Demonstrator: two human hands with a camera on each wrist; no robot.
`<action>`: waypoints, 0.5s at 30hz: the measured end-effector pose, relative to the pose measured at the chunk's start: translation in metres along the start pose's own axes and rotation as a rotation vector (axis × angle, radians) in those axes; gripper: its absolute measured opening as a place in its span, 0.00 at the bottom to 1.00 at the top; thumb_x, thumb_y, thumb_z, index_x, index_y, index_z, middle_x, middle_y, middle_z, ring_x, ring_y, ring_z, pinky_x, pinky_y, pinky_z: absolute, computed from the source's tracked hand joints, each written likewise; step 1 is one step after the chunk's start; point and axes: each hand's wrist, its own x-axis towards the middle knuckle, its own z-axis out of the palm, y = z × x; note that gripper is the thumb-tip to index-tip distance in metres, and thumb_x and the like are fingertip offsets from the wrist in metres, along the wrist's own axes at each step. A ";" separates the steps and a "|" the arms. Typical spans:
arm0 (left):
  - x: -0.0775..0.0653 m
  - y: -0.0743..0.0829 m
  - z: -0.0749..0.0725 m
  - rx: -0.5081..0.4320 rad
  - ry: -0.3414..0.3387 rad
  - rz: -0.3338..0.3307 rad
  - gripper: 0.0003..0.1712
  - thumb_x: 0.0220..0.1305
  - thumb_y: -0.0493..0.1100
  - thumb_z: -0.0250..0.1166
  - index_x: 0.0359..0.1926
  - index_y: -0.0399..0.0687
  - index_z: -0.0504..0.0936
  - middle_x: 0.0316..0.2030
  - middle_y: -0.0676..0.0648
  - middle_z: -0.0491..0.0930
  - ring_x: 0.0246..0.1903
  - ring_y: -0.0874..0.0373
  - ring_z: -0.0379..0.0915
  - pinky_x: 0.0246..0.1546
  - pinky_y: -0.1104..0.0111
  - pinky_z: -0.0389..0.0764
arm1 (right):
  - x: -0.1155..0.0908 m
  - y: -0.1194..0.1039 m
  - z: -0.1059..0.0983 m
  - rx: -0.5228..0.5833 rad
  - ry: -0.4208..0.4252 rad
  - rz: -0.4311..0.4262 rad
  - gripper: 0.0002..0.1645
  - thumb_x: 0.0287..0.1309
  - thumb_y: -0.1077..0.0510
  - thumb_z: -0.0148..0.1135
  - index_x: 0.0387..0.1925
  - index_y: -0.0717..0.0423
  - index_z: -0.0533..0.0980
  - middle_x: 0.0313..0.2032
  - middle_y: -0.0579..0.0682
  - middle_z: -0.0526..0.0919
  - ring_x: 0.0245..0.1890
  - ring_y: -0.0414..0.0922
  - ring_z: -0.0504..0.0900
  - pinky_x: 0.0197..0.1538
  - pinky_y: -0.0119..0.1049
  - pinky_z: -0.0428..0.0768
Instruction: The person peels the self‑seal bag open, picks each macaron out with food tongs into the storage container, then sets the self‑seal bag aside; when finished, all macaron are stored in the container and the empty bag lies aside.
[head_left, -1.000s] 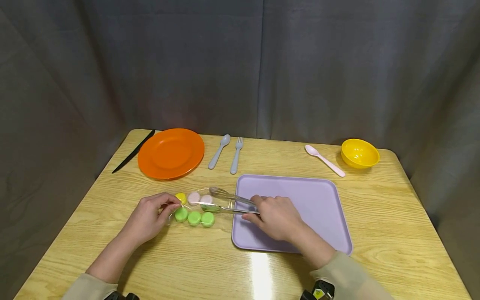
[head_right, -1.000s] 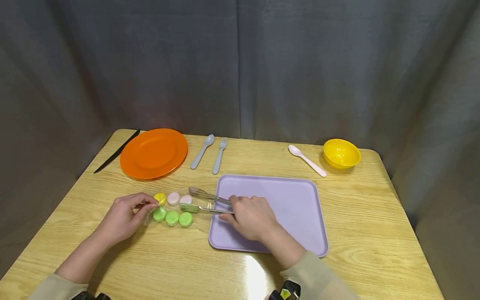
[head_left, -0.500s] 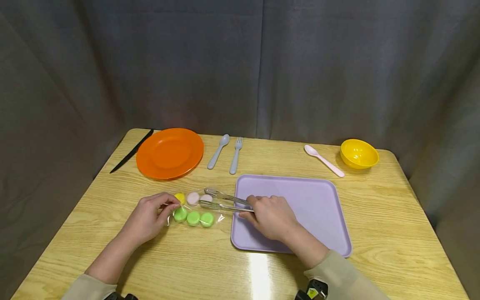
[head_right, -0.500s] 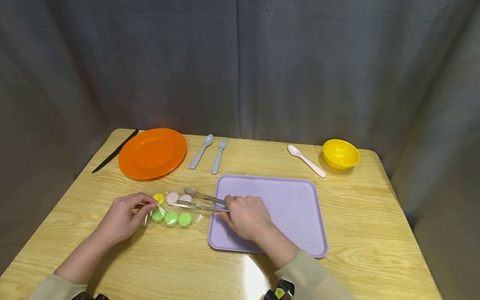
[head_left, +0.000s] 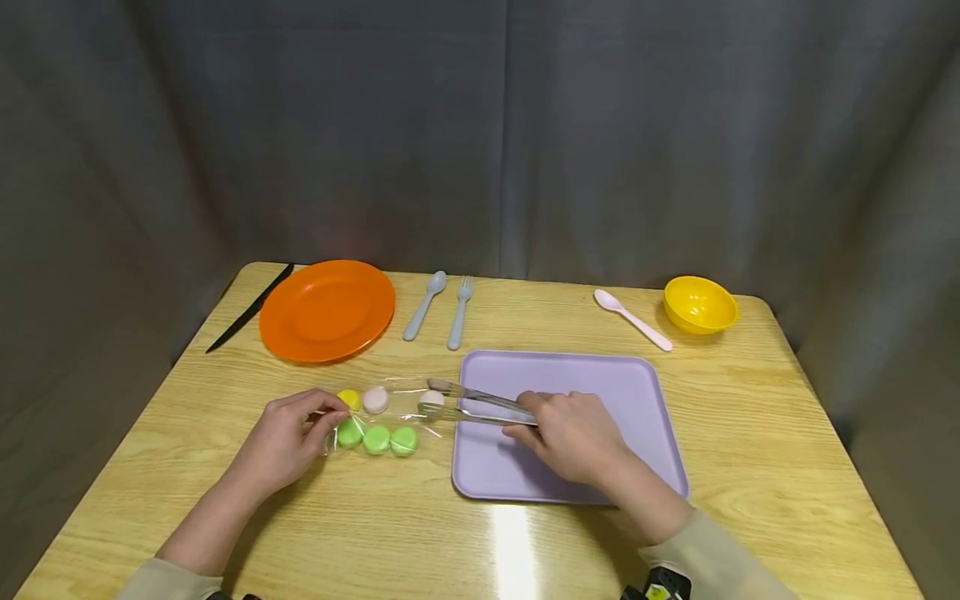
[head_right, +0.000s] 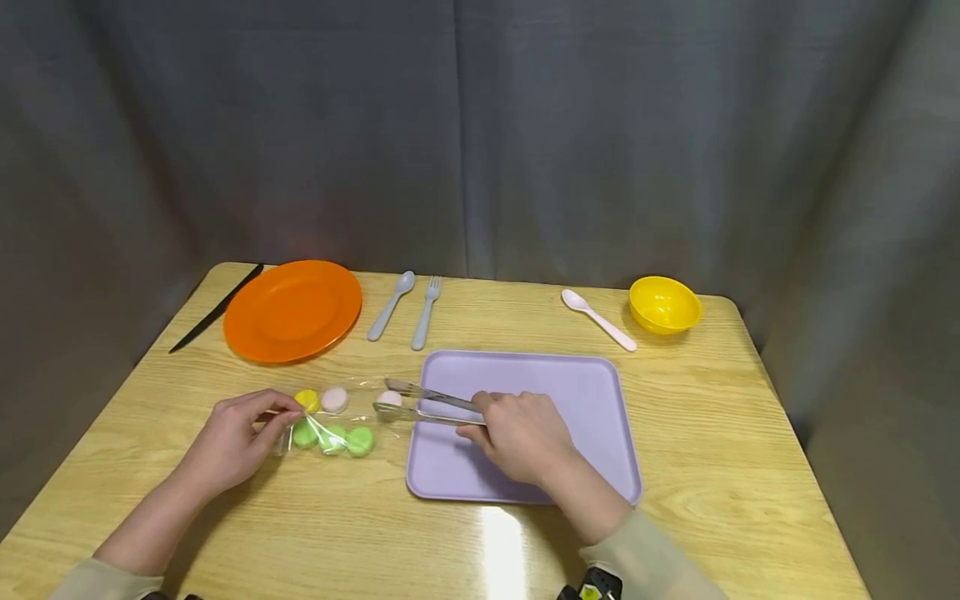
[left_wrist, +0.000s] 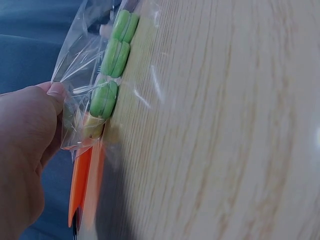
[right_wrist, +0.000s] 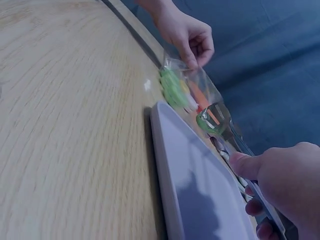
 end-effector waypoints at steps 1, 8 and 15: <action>0.000 0.000 0.000 0.002 0.000 0.000 0.11 0.66 0.31 0.74 0.41 0.53 0.87 0.38 0.55 0.87 0.37 0.63 0.82 0.39 0.60 0.88 | -0.002 0.003 -0.002 0.002 0.006 0.005 0.21 0.70 0.33 0.66 0.37 0.45 0.78 0.25 0.40 0.79 0.19 0.41 0.72 0.23 0.45 0.73; 0.001 0.002 -0.001 0.004 -0.001 0.004 0.11 0.67 0.31 0.74 0.41 0.52 0.87 0.38 0.55 0.87 0.36 0.63 0.82 0.39 0.60 0.88 | -0.020 0.025 -0.015 -0.002 0.074 0.056 0.22 0.71 0.34 0.65 0.32 0.43 0.72 0.20 0.38 0.70 0.17 0.42 0.70 0.20 0.43 0.68; 0.001 0.003 0.000 0.006 -0.002 0.013 0.11 0.66 0.30 0.74 0.41 0.52 0.87 0.37 0.56 0.87 0.36 0.64 0.82 0.39 0.60 0.88 | -0.036 0.051 -0.025 -0.019 0.098 0.108 0.21 0.70 0.35 0.67 0.33 0.44 0.73 0.18 0.40 0.69 0.20 0.44 0.75 0.20 0.44 0.69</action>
